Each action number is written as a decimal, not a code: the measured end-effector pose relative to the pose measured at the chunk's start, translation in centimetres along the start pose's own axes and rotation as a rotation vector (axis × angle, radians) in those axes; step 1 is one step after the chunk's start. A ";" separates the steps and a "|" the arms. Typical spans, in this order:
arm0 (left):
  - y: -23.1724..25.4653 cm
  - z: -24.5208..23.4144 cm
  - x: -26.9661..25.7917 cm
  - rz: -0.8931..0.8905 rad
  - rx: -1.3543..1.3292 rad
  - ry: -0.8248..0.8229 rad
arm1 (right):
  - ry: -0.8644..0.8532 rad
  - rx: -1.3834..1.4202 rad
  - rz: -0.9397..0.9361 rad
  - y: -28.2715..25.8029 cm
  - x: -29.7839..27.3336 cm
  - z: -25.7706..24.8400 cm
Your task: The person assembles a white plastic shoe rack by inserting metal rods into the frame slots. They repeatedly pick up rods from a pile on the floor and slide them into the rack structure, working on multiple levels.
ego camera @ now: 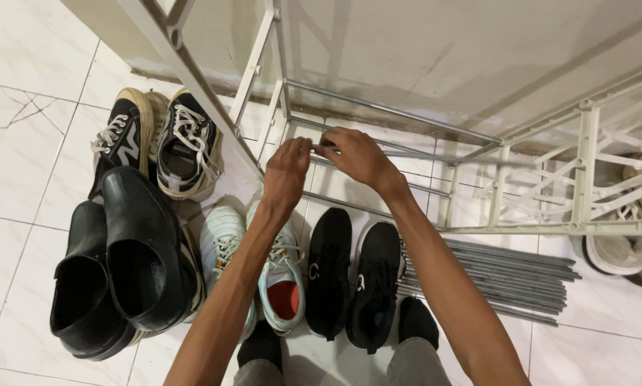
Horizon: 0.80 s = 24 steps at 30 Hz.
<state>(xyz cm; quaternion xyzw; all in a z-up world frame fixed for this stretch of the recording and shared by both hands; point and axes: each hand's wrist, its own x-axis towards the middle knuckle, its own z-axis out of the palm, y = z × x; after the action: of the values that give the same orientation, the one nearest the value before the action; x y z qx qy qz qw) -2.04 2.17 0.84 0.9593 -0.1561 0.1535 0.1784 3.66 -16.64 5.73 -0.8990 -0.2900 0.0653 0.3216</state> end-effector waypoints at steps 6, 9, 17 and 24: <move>-0.2 -1.7 -3.1 -0.145 -0.051 0.033 | 0.093 -0.266 0.030 1.9 -5.9 -3.2; 0.5 -2.5 -5.3 -0.154 -0.063 0.029 | 0.116 -0.350 0.052 3.5 -8.7 -3.9; 1.7 -4.8 -6.5 0.028 0.201 0.091 | 0.163 -0.272 -0.053 2.4 -11.4 -2.6; 4.2 -5.7 -7.3 0.115 -0.070 0.024 | 0.119 -0.182 -0.024 -2.9 -11.5 0.4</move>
<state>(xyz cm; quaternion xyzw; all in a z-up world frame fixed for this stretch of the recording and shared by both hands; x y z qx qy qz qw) -11.52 2.48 4.58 0.9401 -0.2140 0.1691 0.2047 -7.32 -21.09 6.45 -0.9231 -0.2861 -0.0186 0.2562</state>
